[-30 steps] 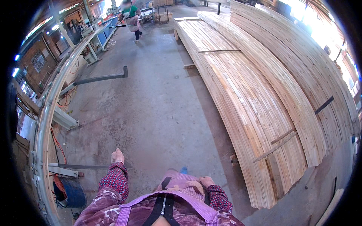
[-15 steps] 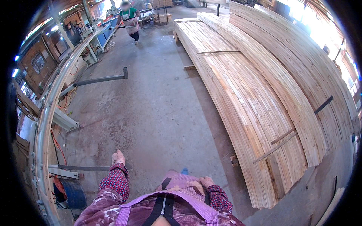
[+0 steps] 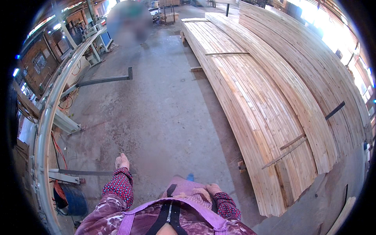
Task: The person pours a liquid from a red bucket into a machine hopper using a ladle. The person then walks to a stack of wooden planks, picks up a bundle, and places it onto a metal rack. The person repeats this process, moving multiple bundles of planks from the floor to the rack.
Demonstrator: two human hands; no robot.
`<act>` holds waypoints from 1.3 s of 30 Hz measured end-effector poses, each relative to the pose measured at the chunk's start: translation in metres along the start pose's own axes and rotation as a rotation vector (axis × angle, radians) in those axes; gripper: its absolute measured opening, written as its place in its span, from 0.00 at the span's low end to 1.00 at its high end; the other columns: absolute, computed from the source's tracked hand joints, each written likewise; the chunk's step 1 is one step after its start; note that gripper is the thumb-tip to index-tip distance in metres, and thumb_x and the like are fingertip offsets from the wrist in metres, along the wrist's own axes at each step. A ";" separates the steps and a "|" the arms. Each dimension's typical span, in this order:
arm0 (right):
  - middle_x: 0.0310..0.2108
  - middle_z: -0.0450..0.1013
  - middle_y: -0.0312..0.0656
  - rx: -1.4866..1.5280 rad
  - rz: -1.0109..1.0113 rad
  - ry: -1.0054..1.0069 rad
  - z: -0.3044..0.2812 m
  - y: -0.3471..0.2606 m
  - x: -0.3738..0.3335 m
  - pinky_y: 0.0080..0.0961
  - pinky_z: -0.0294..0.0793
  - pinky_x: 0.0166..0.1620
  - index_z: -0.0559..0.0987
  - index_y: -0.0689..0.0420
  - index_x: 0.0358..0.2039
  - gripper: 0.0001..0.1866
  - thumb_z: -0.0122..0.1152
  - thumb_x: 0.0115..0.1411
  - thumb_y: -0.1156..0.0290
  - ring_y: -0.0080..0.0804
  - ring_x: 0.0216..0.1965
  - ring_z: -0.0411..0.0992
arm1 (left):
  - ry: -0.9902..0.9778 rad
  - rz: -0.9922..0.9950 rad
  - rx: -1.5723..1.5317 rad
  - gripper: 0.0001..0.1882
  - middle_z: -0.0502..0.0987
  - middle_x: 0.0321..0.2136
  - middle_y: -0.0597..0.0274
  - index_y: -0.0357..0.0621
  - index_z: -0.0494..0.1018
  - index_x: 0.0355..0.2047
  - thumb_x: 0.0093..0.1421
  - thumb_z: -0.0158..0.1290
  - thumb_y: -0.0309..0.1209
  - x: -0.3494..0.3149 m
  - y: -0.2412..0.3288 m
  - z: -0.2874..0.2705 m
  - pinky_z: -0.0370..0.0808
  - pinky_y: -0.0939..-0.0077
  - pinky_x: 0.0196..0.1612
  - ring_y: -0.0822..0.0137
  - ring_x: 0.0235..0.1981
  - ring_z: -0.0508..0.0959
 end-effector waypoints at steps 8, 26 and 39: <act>0.53 0.72 0.58 -0.101 -0.019 0.024 0.002 0.009 0.006 0.39 0.67 0.60 0.79 0.61 0.49 0.30 0.50 0.57 0.49 0.51 0.58 0.69 | -0.019 -0.008 -0.030 0.33 0.77 0.46 0.36 0.29 0.76 0.45 0.67 0.36 0.51 0.004 -0.002 0.006 0.70 0.54 0.55 0.45 0.52 0.76; 0.44 0.77 0.58 -0.208 -0.215 0.063 -0.001 0.005 0.017 0.39 0.70 0.53 0.81 0.63 0.43 0.27 0.53 0.55 0.52 0.53 0.49 0.75 | -0.066 0.009 -0.086 0.33 0.73 0.51 0.37 0.32 0.75 0.48 0.66 0.33 0.50 -0.007 0.009 -0.007 0.65 0.52 0.60 0.44 0.58 0.70; 0.30 0.77 0.60 -0.591 -0.417 -0.028 0.029 0.004 0.086 0.46 0.72 0.44 0.80 0.64 0.29 0.21 0.53 0.56 0.56 0.59 0.40 0.76 | -0.051 -0.002 -0.202 0.31 0.76 0.49 0.44 0.40 0.77 0.47 0.66 0.35 0.52 -0.006 -0.005 0.004 0.68 0.54 0.59 0.49 0.55 0.74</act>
Point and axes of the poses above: each hand's wrist, its own x-axis towards the middle knuckle, its own z-axis out of the palm, y = z × x, the point moved 5 cm from there along x, towards the middle knuckle
